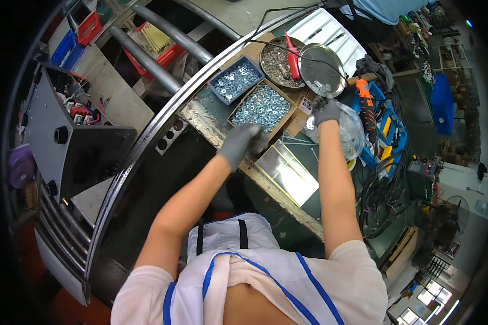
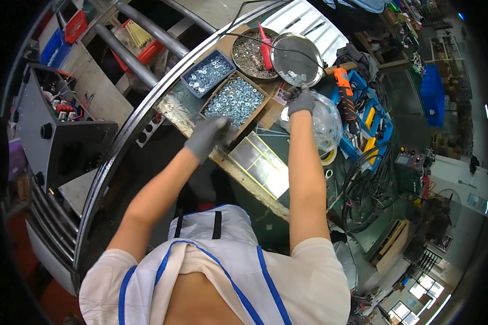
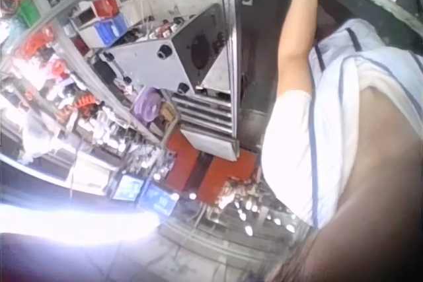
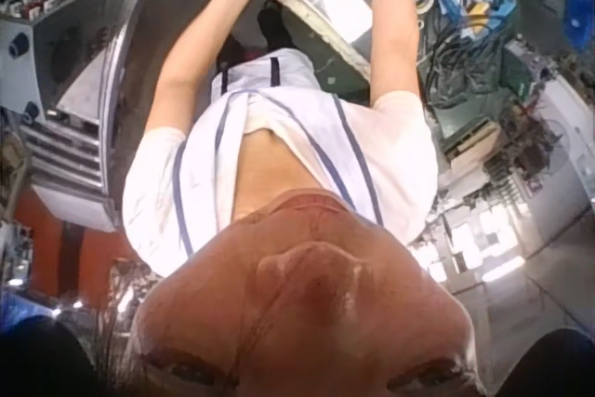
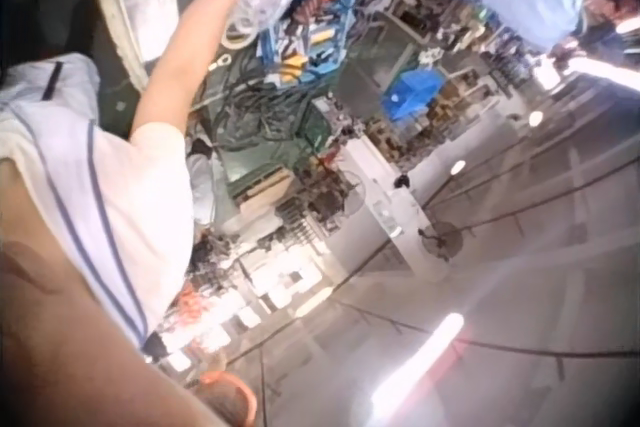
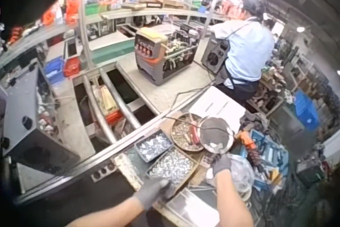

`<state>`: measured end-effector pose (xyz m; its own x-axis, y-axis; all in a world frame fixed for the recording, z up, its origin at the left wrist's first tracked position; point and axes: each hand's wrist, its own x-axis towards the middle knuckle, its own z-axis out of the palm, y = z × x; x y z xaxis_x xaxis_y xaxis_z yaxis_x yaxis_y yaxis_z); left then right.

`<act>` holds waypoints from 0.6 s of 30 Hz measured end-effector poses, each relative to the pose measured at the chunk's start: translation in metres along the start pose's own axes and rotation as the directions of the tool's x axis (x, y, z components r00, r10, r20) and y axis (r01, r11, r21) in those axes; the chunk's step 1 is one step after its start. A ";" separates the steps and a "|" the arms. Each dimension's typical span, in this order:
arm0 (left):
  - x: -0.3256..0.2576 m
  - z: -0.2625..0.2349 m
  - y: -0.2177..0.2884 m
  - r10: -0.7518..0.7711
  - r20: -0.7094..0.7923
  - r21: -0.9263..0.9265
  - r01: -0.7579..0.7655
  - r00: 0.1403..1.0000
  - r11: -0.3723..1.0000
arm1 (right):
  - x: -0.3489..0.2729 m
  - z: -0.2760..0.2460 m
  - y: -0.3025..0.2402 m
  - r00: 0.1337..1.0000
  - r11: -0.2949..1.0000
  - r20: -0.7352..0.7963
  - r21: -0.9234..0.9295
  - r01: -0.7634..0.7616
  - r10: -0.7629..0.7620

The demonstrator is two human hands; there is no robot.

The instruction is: The person assembles an electronic device on a factory workbench. They open the device's casing, handle internal wires and components, and apply a label to a small part using a handheld label printer. The person then places the labeled part into the device and closes the casing.

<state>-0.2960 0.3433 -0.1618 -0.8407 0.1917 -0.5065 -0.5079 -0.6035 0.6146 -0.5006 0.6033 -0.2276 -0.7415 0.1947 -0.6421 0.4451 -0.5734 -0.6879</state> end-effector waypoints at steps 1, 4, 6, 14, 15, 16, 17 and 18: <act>-0.027 -0.011 -0.007 -0.022 -0.077 0.044 0.026 0.997 0.999 | 0.006 0.000 0.000 1.000 1.000 -0.014 0.018 -0.014 0.014; -0.105 -0.072 -0.046 -0.051 -0.130 -0.066 0.042 0.990 0.997 | -0.019 0.016 -0.001 0.998 1.000 -0.061 -0.029 -0.003 0.001; -0.158 -0.105 -0.059 -0.121 -0.263 -0.026 0.118 0.957 0.993 | -0.024 0.006 0.003 1.000 0.999 -0.018 -0.026 -0.020 0.019; -0.243 -0.267 -0.127 -0.087 -0.403 0.473 0.289 0.911 0.832 | -0.248 -0.003 0.081 0.865 0.797 0.253 -0.341 0.499 -0.434; -0.242 -0.257 -0.104 -0.343 -0.469 0.257 0.497 0.814 0.829 | -0.290 0.002 0.104 0.857 0.744 0.205 -0.428 0.513 -0.473; -0.239 -0.280 -0.112 -0.384 -0.476 0.271 0.547 0.791 0.792 | -0.311 -0.006 0.134 0.875 0.762 0.140 -0.441 0.474 -0.464; -0.238 -0.292 -0.110 -0.383 -0.491 0.305 0.566 0.782 0.766 | -0.326 -0.020 0.167 0.892 0.783 0.073 -0.451 0.429 -0.447; -0.236 -0.303 -0.109 -0.380 -0.507 0.336 0.584 0.774 0.739 | -0.337 -0.036 0.203 0.922 0.777 0.022 -0.530 0.338 -0.387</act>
<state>0.0147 0.1287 -0.2922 -0.3621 -0.0144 -0.9320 -0.9292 -0.0739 0.3622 -0.1425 0.4501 -0.1625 -0.8666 0.3839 -0.3187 0.3612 0.0420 -0.9316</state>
